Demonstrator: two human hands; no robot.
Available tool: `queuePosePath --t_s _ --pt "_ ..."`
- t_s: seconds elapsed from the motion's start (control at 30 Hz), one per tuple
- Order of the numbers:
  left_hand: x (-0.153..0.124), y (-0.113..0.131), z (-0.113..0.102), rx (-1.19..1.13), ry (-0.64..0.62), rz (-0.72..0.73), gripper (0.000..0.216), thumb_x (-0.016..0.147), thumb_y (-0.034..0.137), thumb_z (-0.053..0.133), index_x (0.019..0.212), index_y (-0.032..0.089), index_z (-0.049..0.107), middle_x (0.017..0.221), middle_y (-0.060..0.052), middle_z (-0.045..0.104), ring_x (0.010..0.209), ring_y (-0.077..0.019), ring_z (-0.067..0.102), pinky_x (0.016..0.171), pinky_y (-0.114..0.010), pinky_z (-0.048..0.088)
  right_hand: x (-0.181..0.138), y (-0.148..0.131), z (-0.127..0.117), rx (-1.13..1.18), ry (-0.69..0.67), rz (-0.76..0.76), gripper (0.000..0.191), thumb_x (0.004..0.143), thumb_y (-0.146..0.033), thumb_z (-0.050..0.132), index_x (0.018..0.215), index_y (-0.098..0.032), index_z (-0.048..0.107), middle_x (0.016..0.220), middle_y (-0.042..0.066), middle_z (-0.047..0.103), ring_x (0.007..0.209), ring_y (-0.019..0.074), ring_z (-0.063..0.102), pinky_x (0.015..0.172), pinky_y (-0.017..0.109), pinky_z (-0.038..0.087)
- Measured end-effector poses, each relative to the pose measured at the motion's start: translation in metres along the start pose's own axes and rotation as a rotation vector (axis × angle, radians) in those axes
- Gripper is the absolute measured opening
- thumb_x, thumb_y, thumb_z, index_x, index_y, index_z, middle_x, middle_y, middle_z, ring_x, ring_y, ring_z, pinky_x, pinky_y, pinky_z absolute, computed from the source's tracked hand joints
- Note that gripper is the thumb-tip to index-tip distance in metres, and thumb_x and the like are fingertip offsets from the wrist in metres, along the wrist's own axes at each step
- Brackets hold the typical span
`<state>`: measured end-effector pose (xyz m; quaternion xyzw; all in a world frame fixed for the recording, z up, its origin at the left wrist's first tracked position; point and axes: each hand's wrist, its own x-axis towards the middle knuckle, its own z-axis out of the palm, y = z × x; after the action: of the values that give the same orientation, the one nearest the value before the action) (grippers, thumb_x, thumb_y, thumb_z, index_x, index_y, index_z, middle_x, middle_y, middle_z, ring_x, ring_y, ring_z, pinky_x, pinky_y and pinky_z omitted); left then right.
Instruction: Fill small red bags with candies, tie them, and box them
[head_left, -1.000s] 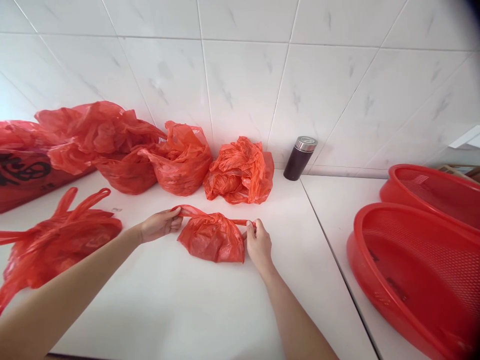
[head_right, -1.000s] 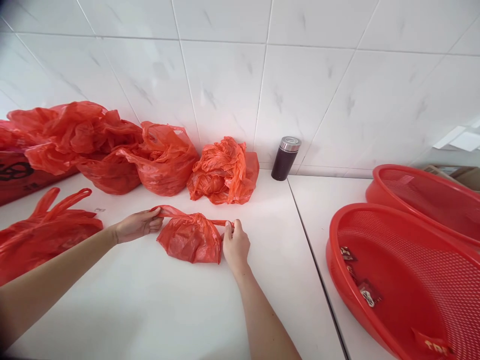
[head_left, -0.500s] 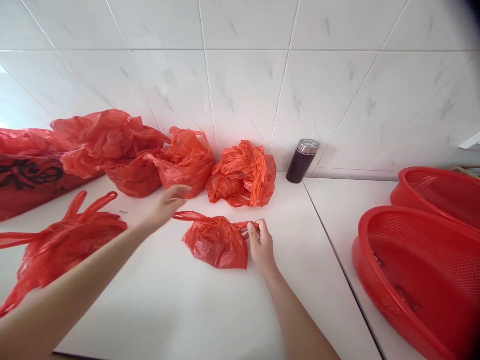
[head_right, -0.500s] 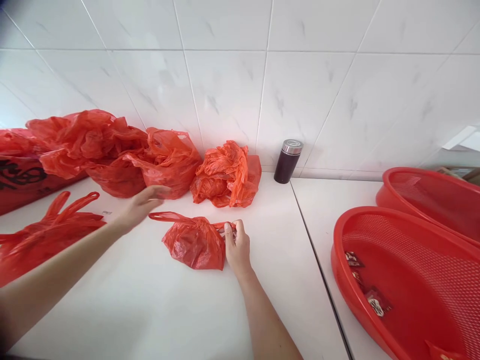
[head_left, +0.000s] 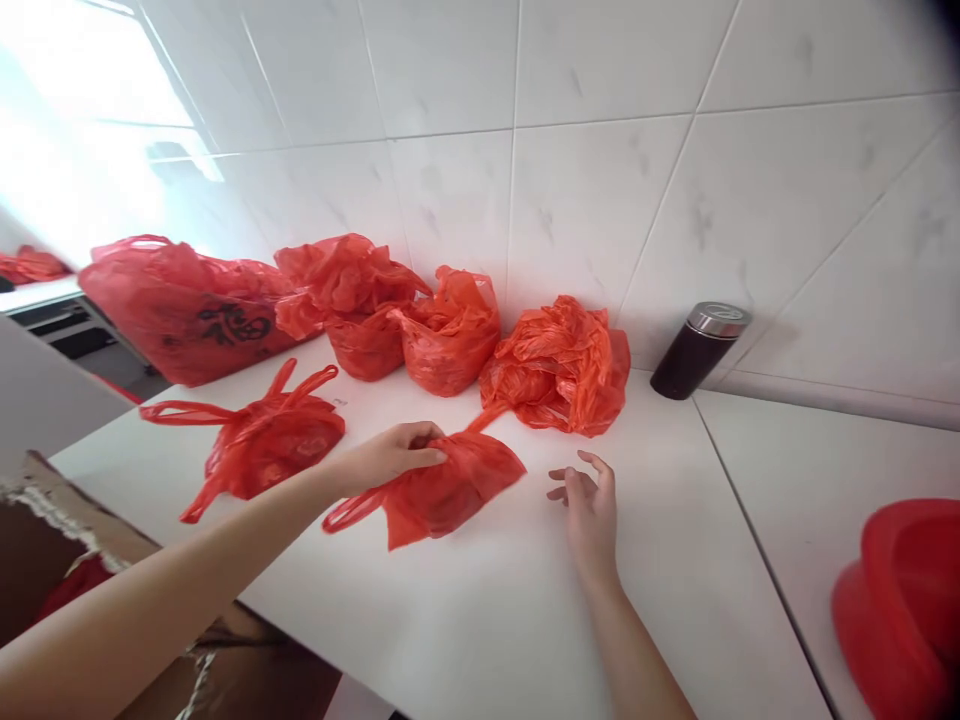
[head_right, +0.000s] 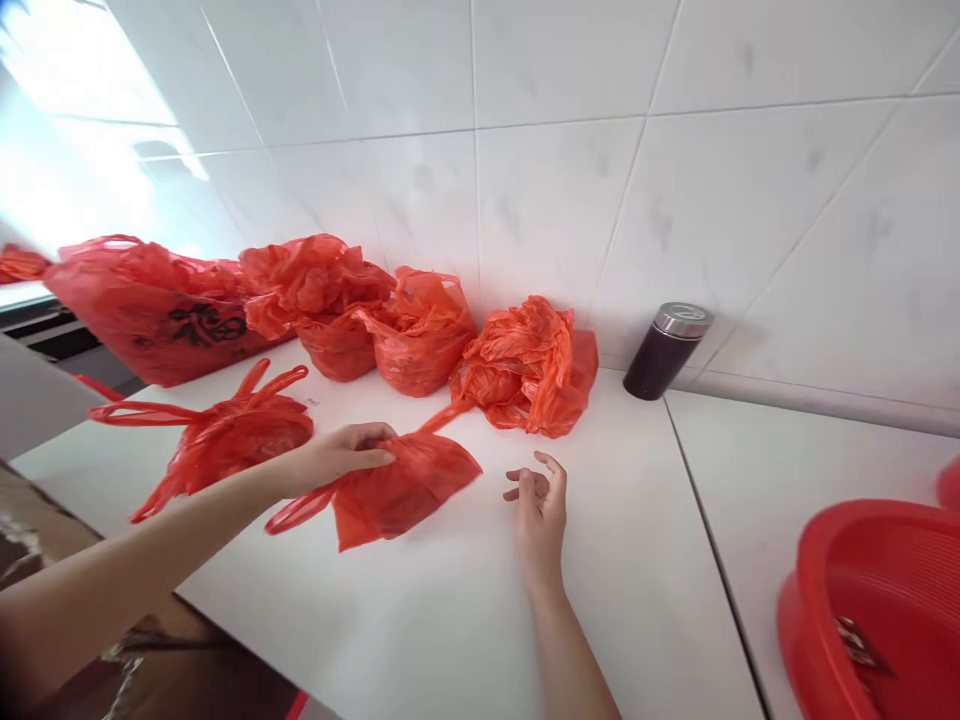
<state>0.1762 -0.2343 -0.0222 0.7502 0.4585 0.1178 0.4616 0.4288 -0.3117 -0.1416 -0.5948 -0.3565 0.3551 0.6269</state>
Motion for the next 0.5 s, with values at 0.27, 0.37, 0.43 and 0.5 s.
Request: queuePosePath --t_s 0.27,0.37,0.43,0.5 --pt "-0.065 -0.065 -0.076 0.206 0.367 -0.249 0.045 0.081 0.058 0.055 0.101 0.019 0.063 0.094 -0.003 0.071 0.086 -0.0223 0.065 0.075 -0.029 0.050 0.003 0.014 0.003 -0.088 -0.029 0.055 0.041 0.083 -0.051 0.054 0.113 -0.024 0.047 0.091 0.003 0.067 0.065 0.0161 0.062 0.066 0.031 0.045" --pt "-0.076 -0.095 -0.098 0.403 0.537 -0.358 0.050 0.080 0.055 0.055 0.109 0.015 0.061 0.101 -0.007 0.069 0.093 -0.0267 0.061 0.080 -0.032 0.046 0.004 0.014 0.003 -0.123 -0.029 0.057 0.041 0.082 -0.051 0.053 0.112 -0.024 0.047 0.091 0.003 0.067 0.065 0.0161 0.063 0.067 0.031 0.045" --pt "-0.081 -0.108 -0.106 0.516 0.632 -0.425 0.055 0.080 0.052 0.054 0.118 0.012 0.057 0.110 -0.012 0.066 0.098 -0.0305 0.059 0.083 -0.037 0.044 0.003 0.014 0.004 -0.138 -0.035 0.058 0.041 0.082 -0.051 0.053 0.112 -0.023 0.047 0.091 0.003 0.067 0.065 0.0162 0.063 0.069 0.032 0.045" --pt "-0.085 -0.116 -0.109 0.610 0.664 -0.450 0.056 0.082 0.049 0.052 0.123 0.013 0.055 0.118 -0.014 0.063 0.102 -0.0326 0.057 0.086 -0.039 0.042 0.002 0.013 0.004 -0.152 -0.035 0.053 0.041 0.082 -0.051 0.053 0.111 -0.023 0.048 0.091 0.003 0.067 0.065 0.0160 0.063 0.069 0.032 0.045"
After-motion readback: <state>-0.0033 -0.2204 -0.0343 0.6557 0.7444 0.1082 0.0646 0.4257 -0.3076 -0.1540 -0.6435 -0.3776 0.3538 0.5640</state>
